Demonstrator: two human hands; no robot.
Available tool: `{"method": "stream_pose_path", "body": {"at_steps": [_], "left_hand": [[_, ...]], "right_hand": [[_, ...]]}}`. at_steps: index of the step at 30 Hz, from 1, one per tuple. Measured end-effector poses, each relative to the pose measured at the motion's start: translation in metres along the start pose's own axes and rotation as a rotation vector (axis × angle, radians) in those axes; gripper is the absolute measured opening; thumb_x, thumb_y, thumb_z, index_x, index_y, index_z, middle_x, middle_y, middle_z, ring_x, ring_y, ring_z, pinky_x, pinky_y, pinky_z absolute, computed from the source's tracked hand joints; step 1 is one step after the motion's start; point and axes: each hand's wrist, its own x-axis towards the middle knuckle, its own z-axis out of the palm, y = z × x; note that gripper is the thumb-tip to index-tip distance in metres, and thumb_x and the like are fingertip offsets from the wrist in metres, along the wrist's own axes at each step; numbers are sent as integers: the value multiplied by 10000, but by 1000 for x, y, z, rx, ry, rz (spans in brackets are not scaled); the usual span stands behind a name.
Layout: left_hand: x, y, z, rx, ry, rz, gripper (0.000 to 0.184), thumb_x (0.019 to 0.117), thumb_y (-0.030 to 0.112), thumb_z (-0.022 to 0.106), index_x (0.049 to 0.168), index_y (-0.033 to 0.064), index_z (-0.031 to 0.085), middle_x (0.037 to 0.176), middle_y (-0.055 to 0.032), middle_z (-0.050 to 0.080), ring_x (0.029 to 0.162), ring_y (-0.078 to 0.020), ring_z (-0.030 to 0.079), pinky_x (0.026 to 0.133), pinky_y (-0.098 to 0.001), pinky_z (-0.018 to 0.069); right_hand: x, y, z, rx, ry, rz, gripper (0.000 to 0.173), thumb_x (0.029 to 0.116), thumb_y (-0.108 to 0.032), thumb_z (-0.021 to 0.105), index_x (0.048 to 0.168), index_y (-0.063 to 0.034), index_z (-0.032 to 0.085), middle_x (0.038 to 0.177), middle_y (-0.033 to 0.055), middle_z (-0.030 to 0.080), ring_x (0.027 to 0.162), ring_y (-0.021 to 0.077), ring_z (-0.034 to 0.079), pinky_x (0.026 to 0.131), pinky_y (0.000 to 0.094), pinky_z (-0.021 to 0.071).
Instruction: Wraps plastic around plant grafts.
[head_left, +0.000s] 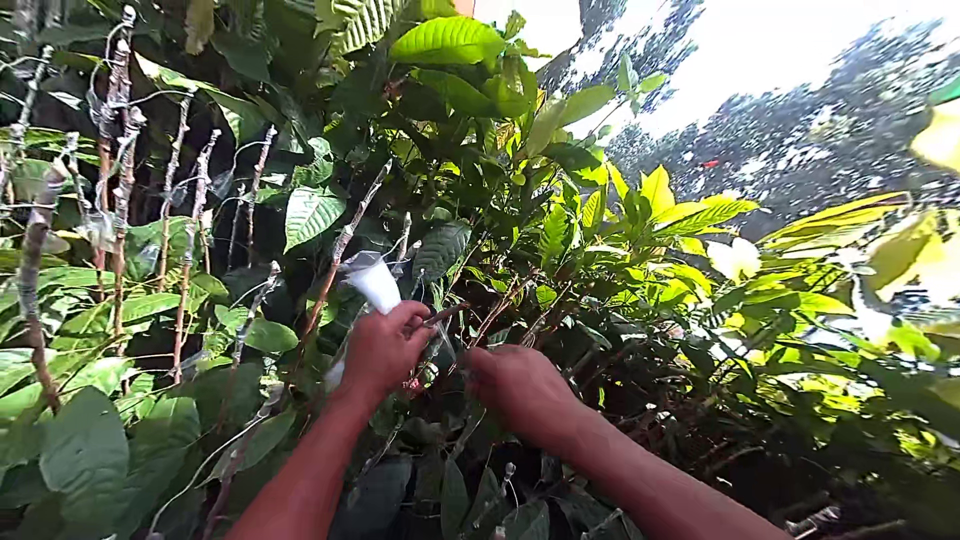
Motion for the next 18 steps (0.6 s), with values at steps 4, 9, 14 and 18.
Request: {"method": "stream_pose_path", "body": {"at_steps": [4, 9, 14, 18], "left_hand": [[-7, 15, 11, -39, -284, 64, 240, 956, 248, 648, 1001, 35, 750, 924, -202, 724, 880, -390, 708, 807, -629, 539], [-1, 11, -2, -28, -190, 49, 282, 976, 315, 655, 1071, 66, 748, 895, -112, 733, 748, -249, 695, 735, -503, 575], [-4, 25, 8, -51, -261, -21, 230, 968, 259, 677, 1060, 65, 760, 928, -154, 736, 885, -338, 714, 826, -603, 550], [-2, 21, 3, -12, -277, 29, 279, 978, 340, 656, 1076, 98, 753, 893, -107, 729, 753, -257, 692, 736, -515, 570]], "right_hand": [[13, -10, -46, 483, 25, -93, 287, 1061, -141, 535, 1318, -73, 642, 1044, 55, 720, 791, 103, 651, 705, 298, 543], [18, 21, -23, -138, 107, 8, 252, 1006, -160, 596, 1234, -75, 663, 1002, 176, 712, 968, 385, 696, 821, 581, 554], [29, -5, -56, 301, -7, -106, 252, 1055, -152, 570, 1273, -72, 668, 1078, 86, 735, 905, 187, 699, 808, 426, 573], [44, 35, -37, 25, -1, 76, 292, 1007, -155, 635, 1296, -118, 639, 1120, 107, 736, 1016, 311, 712, 884, 587, 554]]}}
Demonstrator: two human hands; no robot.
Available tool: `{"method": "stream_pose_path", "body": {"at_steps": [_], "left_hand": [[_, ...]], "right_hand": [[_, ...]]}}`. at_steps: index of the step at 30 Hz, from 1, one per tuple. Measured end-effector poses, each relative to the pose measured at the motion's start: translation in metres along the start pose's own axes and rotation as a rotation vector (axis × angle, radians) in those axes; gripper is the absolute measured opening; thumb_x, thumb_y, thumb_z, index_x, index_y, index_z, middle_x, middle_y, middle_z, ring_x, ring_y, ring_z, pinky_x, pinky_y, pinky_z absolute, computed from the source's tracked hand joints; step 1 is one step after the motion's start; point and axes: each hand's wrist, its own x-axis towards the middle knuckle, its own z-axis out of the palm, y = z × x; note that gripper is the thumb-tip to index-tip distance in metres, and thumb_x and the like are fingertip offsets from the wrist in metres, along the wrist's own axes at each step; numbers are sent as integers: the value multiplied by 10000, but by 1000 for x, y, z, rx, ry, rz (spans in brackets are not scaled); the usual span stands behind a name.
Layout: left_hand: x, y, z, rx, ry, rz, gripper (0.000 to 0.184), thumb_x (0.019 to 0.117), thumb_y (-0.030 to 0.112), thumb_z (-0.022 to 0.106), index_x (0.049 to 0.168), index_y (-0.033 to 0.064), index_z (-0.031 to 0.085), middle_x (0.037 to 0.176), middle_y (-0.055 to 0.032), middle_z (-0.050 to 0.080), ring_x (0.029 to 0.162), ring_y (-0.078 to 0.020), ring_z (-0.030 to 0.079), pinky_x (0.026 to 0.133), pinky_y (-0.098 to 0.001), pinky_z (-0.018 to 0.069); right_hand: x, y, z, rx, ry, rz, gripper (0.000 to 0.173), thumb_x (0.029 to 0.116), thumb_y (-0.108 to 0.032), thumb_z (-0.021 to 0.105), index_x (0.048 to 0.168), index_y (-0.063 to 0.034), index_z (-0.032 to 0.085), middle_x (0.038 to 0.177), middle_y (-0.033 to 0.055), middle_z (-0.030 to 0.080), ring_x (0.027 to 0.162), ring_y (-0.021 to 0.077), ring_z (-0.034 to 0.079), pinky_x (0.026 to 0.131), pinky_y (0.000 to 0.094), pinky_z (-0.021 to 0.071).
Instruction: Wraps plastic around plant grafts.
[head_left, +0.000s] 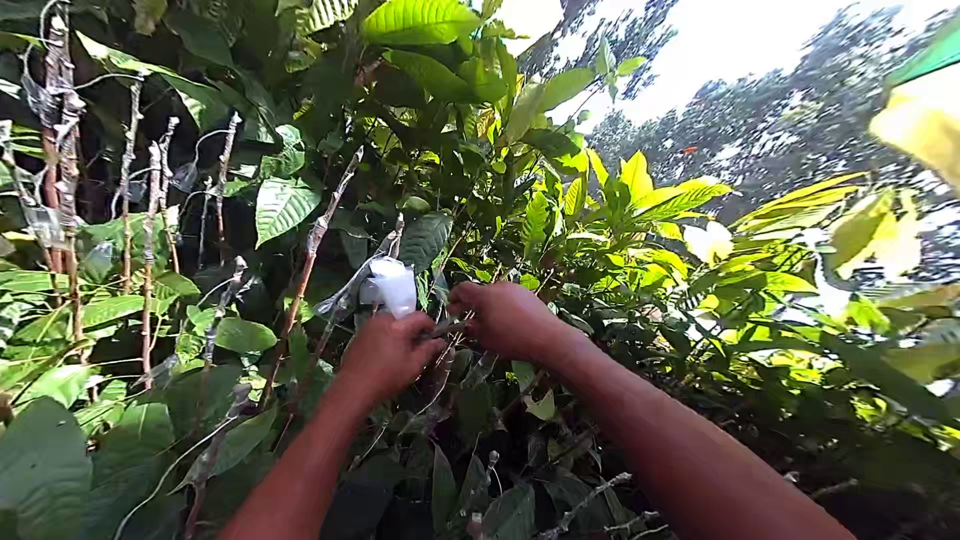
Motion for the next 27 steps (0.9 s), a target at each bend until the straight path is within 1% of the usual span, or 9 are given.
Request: {"method": "stream_pose_path", "body": {"at_steps": [5, 9, 11, 13, 16, 18, 20, 22, 27], "left_hand": [[-1, 1, 1, -46, 153, -54, 251, 991, 316, 636, 1064, 107, 755, 893, -78, 735, 786, -230, 713, 755, -508, 585], [1, -3, 3, -78, 206, -59, 252, 977, 301, 652, 1138, 132, 744, 844, -54, 720, 754, -223, 698, 728, -507, 580], [1, 2, 3, -57, 156, -8, 242, 986, 268, 639, 1131, 123, 767, 909, -106, 740, 826, -290, 707, 778, -572, 556], [-1, 8, 3, -10, 109, 28, 232, 995, 286, 641, 1095, 129, 779, 960, -120, 748, 839, -304, 713, 773, -584, 560], [1, 8, -5, -7, 169, 28, 265, 994, 332, 644, 1114, 124, 758, 930, -71, 750, 766, -227, 720, 726, -509, 598], [1, 7, -5, -41, 207, 47, 261, 984, 266, 644, 1169, 112, 745, 891, -88, 745, 760, -248, 715, 716, -522, 582], [0, 14, 4, -37, 186, 97, 235, 988, 231, 618, 1121, 111, 770, 874, -124, 743, 774, -296, 724, 721, -568, 574], [0, 15, 11, -12, 163, 149, 251, 1018, 305, 603, 1088, 138, 777, 911, -88, 745, 743, -235, 708, 704, -497, 590], [1, 10, 9, -18, 285, 177, 289, 1019, 351, 594, 1016, 126, 775, 895, -54, 739, 727, -188, 682, 684, -440, 573]], "right_hand": [[-36, -5, 29, 272, 35, 72, 308, 1038, -210, 576, 1307, -77, 642, 907, 85, 693, 782, 188, 677, 779, 399, 573], [-88, -44, 36, 365, 197, -229, 355, 992, -142, 603, 1339, -124, 675, 781, 40, 660, 600, 126, 583, 578, 318, 533], [-79, -48, 10, 585, 151, -229, 296, 1040, -157, 575, 1322, -79, 626, 929, 14, 718, 673, 57, 663, 581, 236, 579], [-53, -20, -13, 416, 187, -135, 364, 1038, -128, 576, 1400, -105, 549, 1119, 29, 736, 818, 93, 699, 672, 288, 582], [-51, -13, 6, -89, 277, -83, 266, 982, -159, 652, 1235, -78, 654, 936, 123, 718, 846, 317, 705, 724, 531, 583], [-66, -41, 17, -21, 380, -252, 213, 994, -221, 625, 1142, -90, 703, 762, 63, 684, 647, 225, 668, 597, 420, 570], [-62, -44, -3, 156, 379, -257, 230, 1028, -198, 598, 1214, -105, 697, 868, 28, 723, 695, 131, 664, 646, 345, 566], [-50, -22, -13, -61, 384, -166, 317, 1015, -121, 606, 1332, -118, 623, 1019, 63, 748, 852, 225, 728, 728, 451, 603], [-71, -17, 24, -217, 481, -75, 186, 996, -161, 611, 1123, -52, 694, 835, 121, 710, 681, 300, 708, 603, 481, 586]]}}
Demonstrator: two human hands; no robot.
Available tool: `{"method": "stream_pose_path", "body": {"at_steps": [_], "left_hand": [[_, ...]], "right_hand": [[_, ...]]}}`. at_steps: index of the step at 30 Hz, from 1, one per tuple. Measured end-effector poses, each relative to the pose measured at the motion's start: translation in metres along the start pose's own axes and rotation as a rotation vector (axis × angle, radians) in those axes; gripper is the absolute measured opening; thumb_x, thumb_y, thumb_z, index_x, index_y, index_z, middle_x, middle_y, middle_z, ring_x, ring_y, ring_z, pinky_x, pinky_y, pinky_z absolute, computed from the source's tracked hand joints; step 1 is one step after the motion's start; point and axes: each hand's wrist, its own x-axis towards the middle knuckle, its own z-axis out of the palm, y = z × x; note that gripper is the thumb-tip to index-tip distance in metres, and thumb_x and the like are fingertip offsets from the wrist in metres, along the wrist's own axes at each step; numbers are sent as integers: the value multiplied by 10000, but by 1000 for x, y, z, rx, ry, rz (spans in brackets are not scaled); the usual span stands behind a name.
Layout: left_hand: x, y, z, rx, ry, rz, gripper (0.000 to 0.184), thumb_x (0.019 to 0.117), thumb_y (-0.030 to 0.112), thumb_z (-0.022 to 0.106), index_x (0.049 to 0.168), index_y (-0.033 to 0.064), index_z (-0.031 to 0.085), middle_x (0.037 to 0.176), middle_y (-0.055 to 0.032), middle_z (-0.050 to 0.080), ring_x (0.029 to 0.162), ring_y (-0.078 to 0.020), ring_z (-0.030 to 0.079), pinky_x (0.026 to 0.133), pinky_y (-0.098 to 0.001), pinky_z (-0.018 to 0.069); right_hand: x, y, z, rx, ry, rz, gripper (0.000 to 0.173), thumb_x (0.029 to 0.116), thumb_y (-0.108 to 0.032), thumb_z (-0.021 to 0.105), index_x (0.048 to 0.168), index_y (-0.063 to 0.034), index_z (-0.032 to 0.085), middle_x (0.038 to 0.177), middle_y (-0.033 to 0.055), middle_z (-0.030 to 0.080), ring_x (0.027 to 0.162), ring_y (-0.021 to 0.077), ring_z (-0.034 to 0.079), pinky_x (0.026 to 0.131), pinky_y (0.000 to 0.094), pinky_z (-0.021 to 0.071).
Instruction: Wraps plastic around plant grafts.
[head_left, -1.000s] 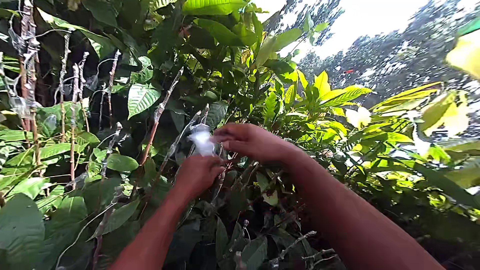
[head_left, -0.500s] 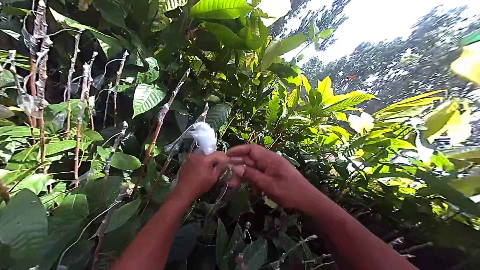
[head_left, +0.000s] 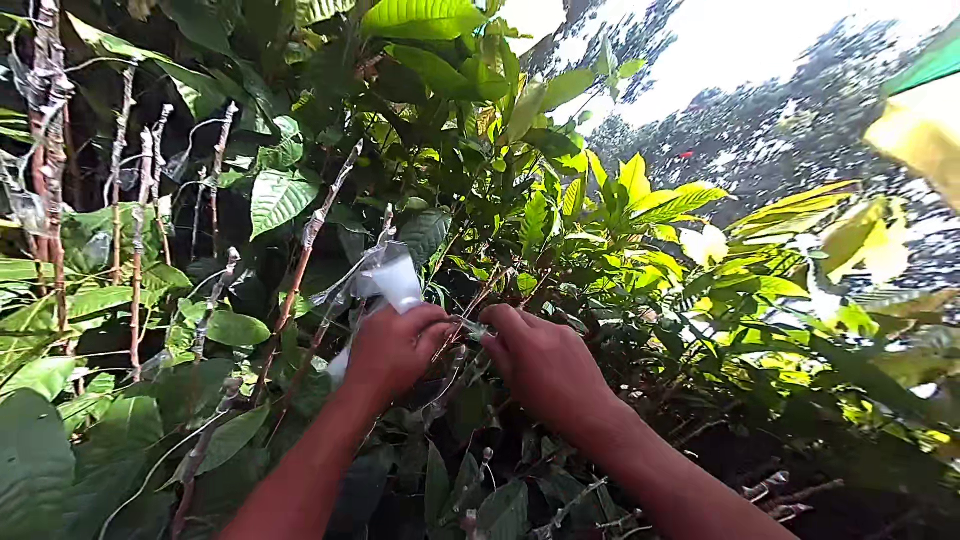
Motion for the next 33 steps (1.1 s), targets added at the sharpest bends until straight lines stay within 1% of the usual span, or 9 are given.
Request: {"method": "stream_pose_path", "body": {"at_steps": [3, 11, 16, 19, 21, 25, 27, 30, 33], "left_hand": [[-3, 1, 3, 22, 54, -21, 274, 1007, 353, 610, 997, 135, 776, 870, -51, 734, 716, -195, 673, 665, -448, 557], [-6, 8, 11, 22, -15, -54, 266, 994, 349, 616, 984, 131, 768, 862, -67, 729, 732, -226, 692, 676, -479, 567], [-9, 16, 15, 40, -119, 8, 222, 982, 263, 606, 985, 99, 756, 809, -157, 703, 746, -364, 706, 651, -591, 549], [-7, 9, 7, 22, -162, 10, 251, 1022, 272, 583, 1074, 98, 757, 916, -133, 736, 771, -310, 717, 697, -564, 577], [-1, 0, -3, -1, -86, -44, 251, 1025, 275, 584, 1105, 101, 747, 932, -89, 748, 777, -244, 725, 732, -515, 597], [-3, 4, -4, -7, 27, -38, 203, 947, 185, 624, 1013, 51, 762, 836, -140, 725, 773, -298, 716, 709, -540, 570], [-5, 2, 2, -85, -7, -37, 189, 962, 241, 662, 966, 76, 753, 822, -86, 718, 717, -210, 705, 676, -463, 599], [1, -5, -10, -272, 1, -120, 184, 963, 256, 689, 1035, 100, 754, 903, 3, 723, 644, -48, 637, 602, -269, 574], [4, -13, -22, -381, 46, -150, 173, 945, 251, 709, 1017, 95, 729, 851, 60, 697, 599, 28, 570, 553, -173, 509]], "right_hand": [[-15, -3, -4, 245, -80, 129, 234, 996, -203, 597, 1138, -64, 721, 841, 78, 716, 687, 188, 679, 673, 375, 584], [-52, -33, 0, 524, 28, 46, 184, 900, -164, 676, 1013, -32, 739, 753, 14, 657, 573, 21, 552, 543, 152, 488], [14, -21, -20, 320, -55, -63, 137, 958, -114, 629, 931, -43, 742, 840, 78, 670, 702, 173, 643, 648, 349, 560], [47, 21, 8, 264, -172, 38, 157, 1010, -123, 627, 1043, -37, 754, 976, 158, 665, 874, 301, 675, 794, 498, 577], [33, 4, 22, 201, -274, 77, 239, 1059, -157, 525, 1136, -27, 709, 1092, 195, 653, 970, 344, 681, 844, 518, 574], [20, -51, 4, -79, 4, -257, 133, 912, -29, 634, 999, -61, 730, 1037, 148, 667, 881, 320, 687, 637, 432, 568], [53, -23, 0, -62, 5, -210, 99, 928, -55, 681, 986, -104, 743, 1122, 135, 640, 947, 338, 657, 681, 483, 567], [58, 11, 31, 49, -92, -103, 132, 976, -72, 618, 1017, -97, 741, 1048, 128, 676, 897, 347, 679, 706, 548, 578], [0, -54, 42, 168, -241, -423, 107, 899, 4, 648, 978, -15, 717, 957, 162, 705, 810, 347, 709, 675, 522, 583]]}}
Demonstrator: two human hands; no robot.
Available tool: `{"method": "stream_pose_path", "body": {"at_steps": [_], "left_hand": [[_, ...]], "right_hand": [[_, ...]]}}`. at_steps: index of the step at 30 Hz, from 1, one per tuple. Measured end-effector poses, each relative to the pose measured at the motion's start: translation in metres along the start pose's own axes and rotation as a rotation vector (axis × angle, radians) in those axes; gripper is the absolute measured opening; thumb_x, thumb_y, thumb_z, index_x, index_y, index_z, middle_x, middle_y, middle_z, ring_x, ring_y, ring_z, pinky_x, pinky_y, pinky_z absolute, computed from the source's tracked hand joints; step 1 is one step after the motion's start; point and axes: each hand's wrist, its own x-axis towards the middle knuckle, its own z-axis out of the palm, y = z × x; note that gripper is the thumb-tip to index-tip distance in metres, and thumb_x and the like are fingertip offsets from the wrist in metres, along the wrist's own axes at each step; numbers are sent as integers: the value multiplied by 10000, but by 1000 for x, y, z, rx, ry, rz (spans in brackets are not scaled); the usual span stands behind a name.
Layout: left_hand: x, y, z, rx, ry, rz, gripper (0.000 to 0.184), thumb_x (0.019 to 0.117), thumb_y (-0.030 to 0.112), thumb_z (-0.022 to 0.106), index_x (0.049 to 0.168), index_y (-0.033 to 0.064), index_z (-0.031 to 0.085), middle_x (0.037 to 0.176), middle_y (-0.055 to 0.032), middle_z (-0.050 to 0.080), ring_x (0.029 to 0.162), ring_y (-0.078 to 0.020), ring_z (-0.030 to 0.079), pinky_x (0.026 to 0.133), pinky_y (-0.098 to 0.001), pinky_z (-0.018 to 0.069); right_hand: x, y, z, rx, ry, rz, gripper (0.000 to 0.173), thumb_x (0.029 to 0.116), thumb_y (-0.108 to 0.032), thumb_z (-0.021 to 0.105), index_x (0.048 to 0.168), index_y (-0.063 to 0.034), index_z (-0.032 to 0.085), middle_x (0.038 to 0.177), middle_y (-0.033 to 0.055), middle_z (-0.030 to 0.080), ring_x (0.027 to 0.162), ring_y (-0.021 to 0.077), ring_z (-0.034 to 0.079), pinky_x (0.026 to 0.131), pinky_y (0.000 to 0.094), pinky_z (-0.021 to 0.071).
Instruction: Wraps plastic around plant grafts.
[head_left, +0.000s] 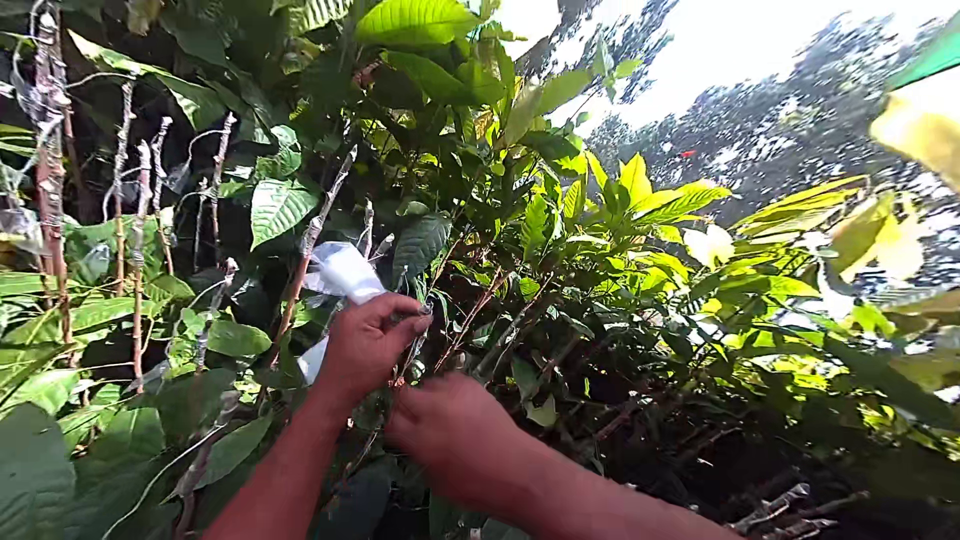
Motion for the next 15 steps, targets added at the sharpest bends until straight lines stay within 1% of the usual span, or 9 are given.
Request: {"method": "stream_pose_path", "body": {"at_steps": [2, 4, 5, 7, 8, 10, 11, 13, 15], "left_hand": [[0, -1, 0, 21, -30, 28, 177, 945, 257, 710, 998, 88, 724, 827, 67, 682, 608, 45, 544, 569, -154, 482], [-3, -3, 3, 79, -104, 68, 182, 933, 230, 702, 991, 60, 725, 828, 24, 690, 660, 15, 571, 631, -200, 505], [-5, -3, 4, 104, -139, 75, 180, 904, 201, 685, 990, 48, 724, 828, 4, 692, 700, -8, 606, 675, -238, 534], [-6, -8, 7, 67, -139, 122, 187, 938, 219, 693, 1003, 44, 699, 725, 59, 608, 594, 55, 493, 574, -136, 442], [-5, -8, 6, 27, -126, 113, 219, 939, 209, 698, 1070, 35, 675, 745, 53, 608, 572, 51, 480, 549, -133, 432], [-3, -8, -1, -23, -106, 58, 360, 936, 198, 697, 1256, 59, 611, 882, 38, 657, 621, 24, 549, 586, -171, 504], [-4, -10, -4, -37, -99, 58, 376, 943, 197, 688, 1284, 59, 613, 936, 29, 680, 663, 18, 583, 621, -185, 532], [-4, -14, -6, -63, -85, 117, 258, 965, 193, 675, 1166, 34, 709, 977, 22, 722, 733, 34, 620, 683, -172, 552], [-5, -17, -5, -67, -77, 169, 199, 962, 168, 671, 1069, 18, 746, 1003, -1, 737, 808, 28, 657, 747, -176, 571]], "right_hand": [[-2, -32, -3, -33, -56, -170, 81, 896, -14, 668, 955, -32, 721, 912, 128, 686, 739, 298, 692, 584, 452, 568], [12, -16, -29, -47, 99, -137, 78, 931, -36, 633, 956, -78, 694, 923, 101, 689, 743, 273, 704, 560, 443, 581], [23, 4, -43, -27, 230, -70, 96, 952, -51, 635, 977, -91, 719, 931, 94, 694, 780, 266, 706, 603, 445, 595], [38, 48, -57, 89, 474, 117, 116, 975, -109, 665, 987, -72, 774, 949, 115, 650, 857, 264, 645, 711, 434, 557], [41, 64, -55, 247, 493, 256, 130, 985, -156, 681, 991, -64, 772, 970, 102, 631, 866, 223, 617, 738, 403, 538], [39, 79, -41, 769, 327, 496, 140, 992, -184, 685, 992, -49, 725, 929, 43, 636, 779, 117, 583, 700, 317, 513], [37, 80, -32, 1017, 233, 552, 125, 995, -158, 676, 991, -37, 709, 919, 36, 659, 788, 98, 597, 727, 293, 524], [29, 75, -18, 1307, 178, 571, 108, 1005, -99, 638, 964, -22, 701, 915, 37, 695, 813, 77, 632, 748, 248, 533], [23, 72, -6, 1402, 217, 478, 126, 1023, -74, 570, 988, -12, 673, 964, 42, 682, 862, 78, 633, 797, 248, 538]]}}
